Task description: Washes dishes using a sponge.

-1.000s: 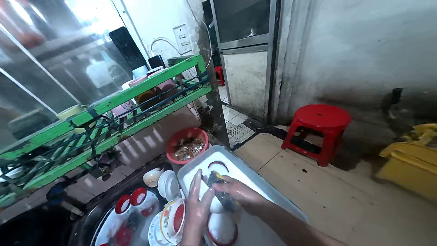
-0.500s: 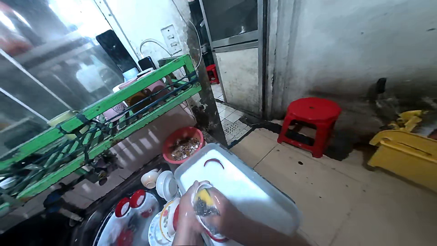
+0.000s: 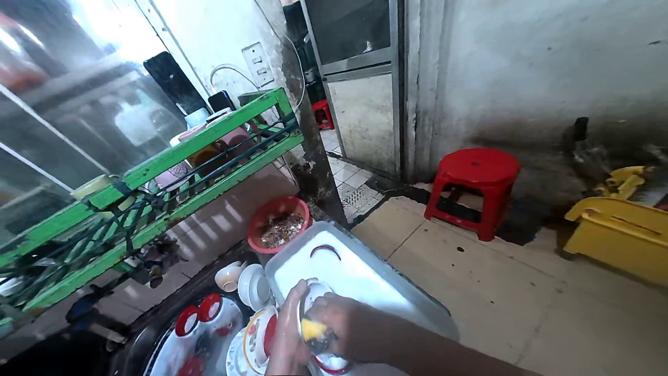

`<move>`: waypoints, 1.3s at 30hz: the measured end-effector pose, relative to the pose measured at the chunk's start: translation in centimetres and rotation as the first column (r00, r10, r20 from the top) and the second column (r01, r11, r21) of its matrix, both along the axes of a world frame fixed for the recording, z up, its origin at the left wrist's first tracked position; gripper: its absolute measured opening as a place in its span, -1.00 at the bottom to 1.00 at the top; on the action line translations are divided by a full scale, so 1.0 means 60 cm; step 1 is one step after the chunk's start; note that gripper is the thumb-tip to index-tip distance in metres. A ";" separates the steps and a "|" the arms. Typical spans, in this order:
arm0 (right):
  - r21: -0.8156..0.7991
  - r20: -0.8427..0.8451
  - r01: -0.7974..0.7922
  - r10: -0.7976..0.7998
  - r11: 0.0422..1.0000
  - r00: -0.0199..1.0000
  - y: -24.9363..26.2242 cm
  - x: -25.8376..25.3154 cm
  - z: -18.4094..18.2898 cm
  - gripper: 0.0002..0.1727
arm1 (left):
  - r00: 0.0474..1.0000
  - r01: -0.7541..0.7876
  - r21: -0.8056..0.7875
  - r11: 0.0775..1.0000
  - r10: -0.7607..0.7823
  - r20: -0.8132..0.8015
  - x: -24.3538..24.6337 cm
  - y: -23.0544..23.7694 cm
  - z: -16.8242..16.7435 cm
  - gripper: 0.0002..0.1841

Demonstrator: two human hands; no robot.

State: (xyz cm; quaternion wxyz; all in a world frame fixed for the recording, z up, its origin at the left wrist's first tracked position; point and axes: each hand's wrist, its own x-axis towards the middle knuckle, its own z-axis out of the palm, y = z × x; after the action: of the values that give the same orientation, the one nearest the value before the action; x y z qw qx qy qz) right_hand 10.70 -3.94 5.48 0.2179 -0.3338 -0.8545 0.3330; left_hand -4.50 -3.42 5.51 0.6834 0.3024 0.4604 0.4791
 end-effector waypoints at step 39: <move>-0.242 0.562 0.362 -0.174 0.900 0.808 -0.012 0.110 -0.093 -0.39 | -0.437 0.510 -0.339 0.791 -0.102 -0.894 0.121 0.193 -0.164 -0.40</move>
State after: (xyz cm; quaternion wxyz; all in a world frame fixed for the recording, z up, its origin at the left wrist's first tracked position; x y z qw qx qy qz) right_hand 17.32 -4.68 -0.10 -0.0402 -0.5635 -0.7540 0.3351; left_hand 2.74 8.16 -4.34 0.0898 0.7605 0.6283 -0.1371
